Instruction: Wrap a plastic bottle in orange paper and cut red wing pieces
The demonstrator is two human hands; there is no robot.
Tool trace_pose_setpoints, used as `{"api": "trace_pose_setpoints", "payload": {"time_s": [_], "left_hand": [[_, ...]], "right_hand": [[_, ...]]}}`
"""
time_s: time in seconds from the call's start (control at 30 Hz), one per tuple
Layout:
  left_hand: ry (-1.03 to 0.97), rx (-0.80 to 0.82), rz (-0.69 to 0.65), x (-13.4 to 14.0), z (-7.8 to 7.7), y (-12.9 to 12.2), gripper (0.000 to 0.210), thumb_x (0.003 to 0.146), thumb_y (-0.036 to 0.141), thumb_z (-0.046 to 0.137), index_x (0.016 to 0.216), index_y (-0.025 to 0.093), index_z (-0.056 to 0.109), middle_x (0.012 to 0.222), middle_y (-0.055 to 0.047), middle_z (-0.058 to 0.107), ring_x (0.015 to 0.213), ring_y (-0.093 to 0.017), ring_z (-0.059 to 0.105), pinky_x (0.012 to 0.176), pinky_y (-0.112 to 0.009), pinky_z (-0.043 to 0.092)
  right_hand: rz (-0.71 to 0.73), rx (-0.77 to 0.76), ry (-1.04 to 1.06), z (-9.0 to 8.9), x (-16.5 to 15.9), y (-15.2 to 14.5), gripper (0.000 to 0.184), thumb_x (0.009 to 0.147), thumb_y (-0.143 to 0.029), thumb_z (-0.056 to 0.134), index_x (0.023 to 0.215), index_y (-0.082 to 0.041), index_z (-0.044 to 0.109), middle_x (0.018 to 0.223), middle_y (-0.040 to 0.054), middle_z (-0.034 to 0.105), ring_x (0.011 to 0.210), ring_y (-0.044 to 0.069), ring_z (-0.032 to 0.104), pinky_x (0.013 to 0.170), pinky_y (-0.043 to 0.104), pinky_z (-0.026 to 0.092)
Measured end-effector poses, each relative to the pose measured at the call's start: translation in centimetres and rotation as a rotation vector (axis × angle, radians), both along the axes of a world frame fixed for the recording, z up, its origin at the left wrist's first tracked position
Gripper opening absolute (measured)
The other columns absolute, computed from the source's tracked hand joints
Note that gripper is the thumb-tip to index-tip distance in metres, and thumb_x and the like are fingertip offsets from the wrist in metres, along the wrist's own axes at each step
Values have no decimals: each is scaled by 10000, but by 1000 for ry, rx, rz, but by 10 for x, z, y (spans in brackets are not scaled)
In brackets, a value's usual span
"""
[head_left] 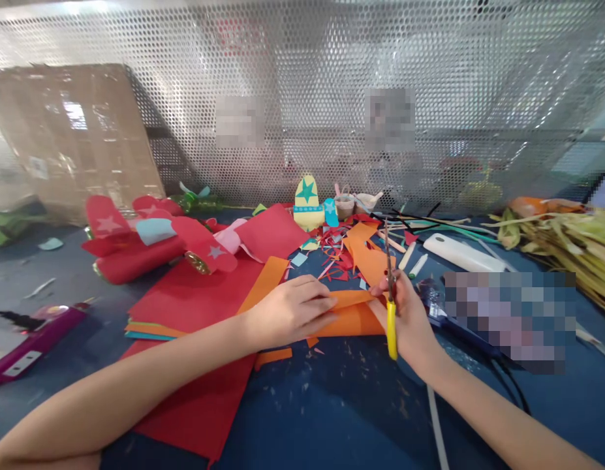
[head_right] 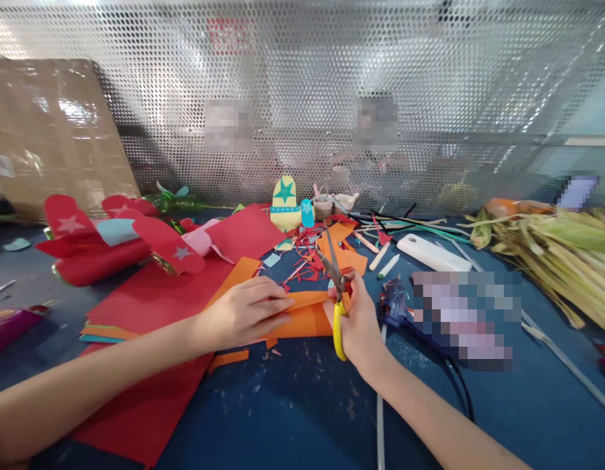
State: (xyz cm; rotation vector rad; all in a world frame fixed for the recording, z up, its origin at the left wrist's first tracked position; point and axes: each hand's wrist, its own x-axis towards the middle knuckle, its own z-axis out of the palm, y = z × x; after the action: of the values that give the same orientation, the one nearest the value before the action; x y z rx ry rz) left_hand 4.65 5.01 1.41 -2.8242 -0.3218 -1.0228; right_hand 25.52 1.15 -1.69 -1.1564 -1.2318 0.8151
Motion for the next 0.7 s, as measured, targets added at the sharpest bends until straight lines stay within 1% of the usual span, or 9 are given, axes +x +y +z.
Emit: {"api": "trace_pose_setpoints", "payload": {"time_s": [0.07, 0.13, 0.2, 0.27, 0.37, 0.47, 0.57, 0.63, 0.7], "left_hand": [[27, -71, -35, -6, 1, 0, 185, 903, 251, 590, 1018, 121, 651, 888, -109, 674, 851, -189, 629, 797, -326, 558], [53, -169, -29, -12, 1, -1, 243, 891, 277, 611, 1076, 126, 654, 996, -139, 661, 945, -214, 628, 853, -356, 549], [57, -250, -9, -16, 1, -3, 273, 898, 286, 604, 1112, 127, 659, 1115, -171, 623, 1042, -231, 613, 897, -359, 537], [49, -302, -2, -18, -1, -5, 288, 911, 287, 584, 1136, 124, 659, 1167, -181, 600, 1078, -228, 607, 918, -342, 530], [21, -376, -2, -18, -6, -7, 291, 909, 285, 587, 1147, 134, 660, 1124, -153, 626, 1058, -214, 619, 929, -325, 525], [-21, -461, 10, -16, -9, -7, 283, 887, 295, 622, 1129, 158, 677, 1079, -129, 644, 1015, -201, 635, 900, -305, 536], [-67, -515, 32, -15, -12, -8, 260, 870, 303, 646, 1087, 174, 703, 1034, -111, 658, 940, -182, 653, 852, -284, 549], [-88, -533, 45, -15, -13, -9, 241, 860, 295, 658, 1061, 176, 716, 1029, -107, 663, 911, -175, 659, 829, -273, 552], [-109, -529, 45, -14, -14, -9, 225, 852, 282, 669, 1036, 166, 727, 1017, -107, 670, 897, -172, 662, 810, -261, 553]], "right_hand": [[29, 16, -20, 0, 2, -1, 317, 670, -271, 640, 833, -274, 369, 761, -50, 451, 692, 149, 511, 685, 305, 470], [60, 28, -47, 2, 4, -1, 302, 672, -263, 631, 834, -274, 377, 757, -48, 451, 693, 152, 518, 685, 307, 476], [97, 38, -77, 4, 6, -2, 278, 673, -257, 620, 833, -273, 393, 760, -42, 458, 711, 157, 533, 719, 318, 484], [137, 47, -110, 4, 9, -3, 250, 684, -255, 613, 815, -271, 401, 777, -33, 477, 745, 162, 556, 769, 331, 486], [202, 44, -167, 2, 16, -3, 187, 740, -269, 583, 794, -268, 403, 790, -19, 516, 771, 171, 589, 795, 344, 495], [278, 32, -269, 1, 26, -3, 137, 790, -299, 575, 818, -265, 445, 808, 3, 569, 812, 188, 610, 818, 360, 502], [340, 17, -372, 5, 37, -1, 221, 772, -371, 644, 870, -263, 479, 855, 23, 611, 871, 213, 627, 894, 408, 491], [384, -2, -443, 10, 42, -2, 264, 768, -420, 657, 888, -260, 485, 854, 28, 623, 875, 225, 638, 899, 425, 499], [429, -40, -507, 18, 45, -3, 251, 800, -442, 624, 890, -255, 482, 877, 44, 637, 902, 230, 644, 879, 413, 517]]}}
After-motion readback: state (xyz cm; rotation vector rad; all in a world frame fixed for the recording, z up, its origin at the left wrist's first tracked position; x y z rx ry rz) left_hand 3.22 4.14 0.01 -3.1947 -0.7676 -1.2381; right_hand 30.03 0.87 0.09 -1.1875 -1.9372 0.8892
